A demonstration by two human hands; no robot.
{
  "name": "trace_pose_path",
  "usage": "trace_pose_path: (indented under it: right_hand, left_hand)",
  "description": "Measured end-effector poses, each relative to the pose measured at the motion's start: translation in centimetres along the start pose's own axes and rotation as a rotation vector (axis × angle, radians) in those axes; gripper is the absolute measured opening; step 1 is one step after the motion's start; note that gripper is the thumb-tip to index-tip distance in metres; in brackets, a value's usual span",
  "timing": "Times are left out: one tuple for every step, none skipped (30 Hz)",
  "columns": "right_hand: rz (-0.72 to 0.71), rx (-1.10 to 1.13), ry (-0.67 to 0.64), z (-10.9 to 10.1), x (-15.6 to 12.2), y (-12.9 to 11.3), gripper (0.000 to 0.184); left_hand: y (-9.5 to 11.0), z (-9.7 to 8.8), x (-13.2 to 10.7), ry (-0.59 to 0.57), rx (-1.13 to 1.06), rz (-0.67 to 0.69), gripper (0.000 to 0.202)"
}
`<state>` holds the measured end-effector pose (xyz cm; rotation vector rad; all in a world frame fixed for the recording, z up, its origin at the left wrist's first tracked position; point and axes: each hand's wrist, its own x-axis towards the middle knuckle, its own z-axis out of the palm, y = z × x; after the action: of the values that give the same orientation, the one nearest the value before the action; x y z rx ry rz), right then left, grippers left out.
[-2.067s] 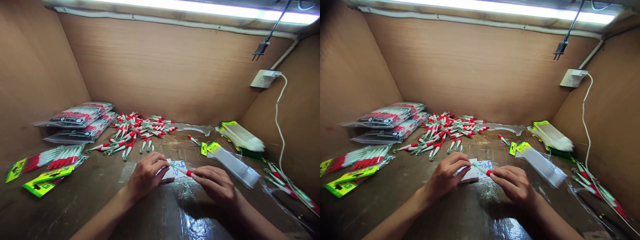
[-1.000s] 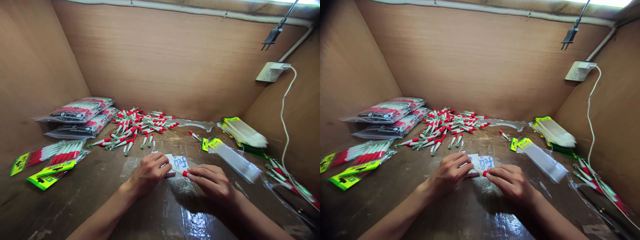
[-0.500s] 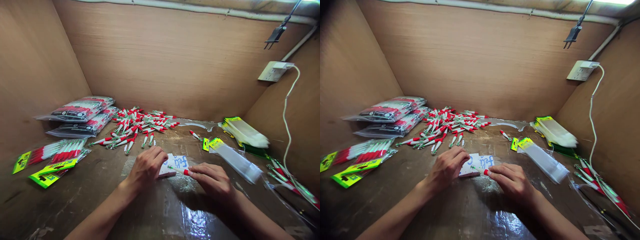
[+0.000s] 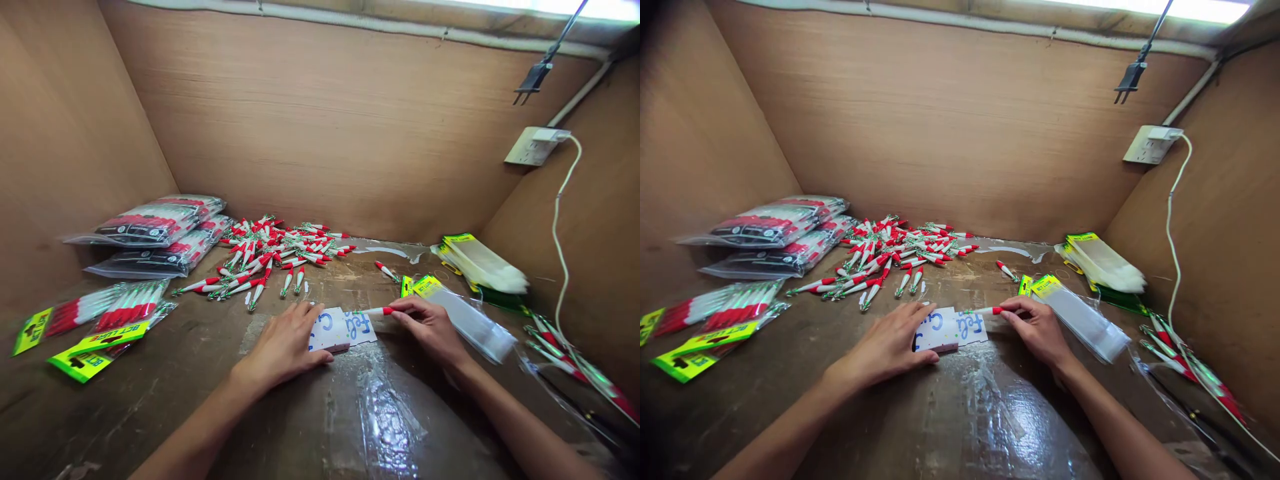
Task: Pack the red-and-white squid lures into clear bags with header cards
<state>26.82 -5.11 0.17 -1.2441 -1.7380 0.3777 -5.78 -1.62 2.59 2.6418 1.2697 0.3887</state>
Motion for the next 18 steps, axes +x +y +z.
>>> trace_pose_path:
  right_hand:
    - [0.014, 0.004, -0.056, 0.1, 0.1, 0.3, 0.018]
    - [0.020, 0.000, -0.115, 0.2, 0.1, 0.5, 0.018]
    - [0.015, -0.014, -0.166, 0.5, 0.0, 0.5, 0.016]
    - [0.001, -0.038, -0.202, 1.0, -0.1, 0.2, 0.015]
    - [-0.023, -0.072, -0.224, 1.5, -0.3, -0.1, 0.013]
    - [-0.053, -0.111, -0.229, 2.1, -0.4, -0.6, 0.012]
    - [-0.086, -0.149, -0.226, 2.7, -0.6, -1.1, 0.010]
    - [-0.121, -0.184, -0.222, 3.3, -0.7, -1.6, 0.009]
    - [-0.157, -0.212, -0.223, 3.8, -0.8, -2.0, 0.008]
    - [-0.190, -0.229, -0.232, 4.1, -0.8, -2.2, 0.007]
    - [-0.221, -0.235, -0.253, 4.3, -0.8, -2.4, 0.006]
    - [-0.246, -0.232, -0.281, 4.4, -0.8, -2.4, 0.005]
    - [-0.266, -0.223, -0.308, 4.4, -0.8, -2.4, 0.004]
    - [-0.280, -0.214, -0.330, 4.4, -0.8, -2.3, 0.003]
    - [-0.288, -0.210, -0.345, 4.3, -0.9, -2.3, 0.004]
    - [-0.290, -0.212, -0.350, 4.2, -1.1, -2.2, 0.005]
    - [-0.291, -0.220, -0.349, 4.2, -1.2, -2.2, 0.007]
    - [-0.293, -0.229, -0.348, 4.1, -1.3, -2.2, 0.009]
  left_hand:
    - [0.1, 0.0, -0.1, -0.009, -0.002, -0.006, 0.079]
    - [0.2, 0.1, -0.1, -0.014, -0.011, -0.009, 0.075]
    - [0.3, 0.1, -0.1, -0.017, -0.027, -0.005, 0.073]
    - [0.5, 0.2, -0.1, -0.018, -0.048, 0.006, 0.072]
    - [0.7, 0.3, 0.0, -0.018, -0.074, 0.023, 0.072]
    - [0.9, 0.5, 0.0, -0.018, -0.098, 0.044, 0.072]
    - [1.0, 0.7, 0.1, -0.018, -0.121, 0.066, 0.073]
    - [1.2, 1.0, 0.1, -0.017, -0.139, 0.085, 0.074]
    - [1.3, 1.3, 0.2, -0.013, -0.151, 0.099, 0.075]
    - [1.4, 1.5, 0.3, -0.004, -0.156, 0.106, 0.075]
    - [1.4, 1.6, 0.4, 0.008, -0.156, 0.111, 0.075]
    - [1.4, 1.7, 0.5, 0.024, -0.155, 0.115, 0.074]
    - [1.3, 1.7, 0.6, 0.034, -0.155, 0.123, 0.074]
    - [1.3, 1.6, 0.6, 0.039, -0.155, 0.136, 0.074]
    - [1.2, 1.5, 0.7, 0.038, -0.157, 0.153, 0.075]
    - [1.2, 1.4, 0.7, 0.034, -0.157, 0.170, 0.076]
    - [1.1, 1.4, 0.7, 0.028, -0.156, 0.183, 0.077]
    - [1.1, 1.4, 0.8, 0.022, -0.152, 0.189, 0.078]
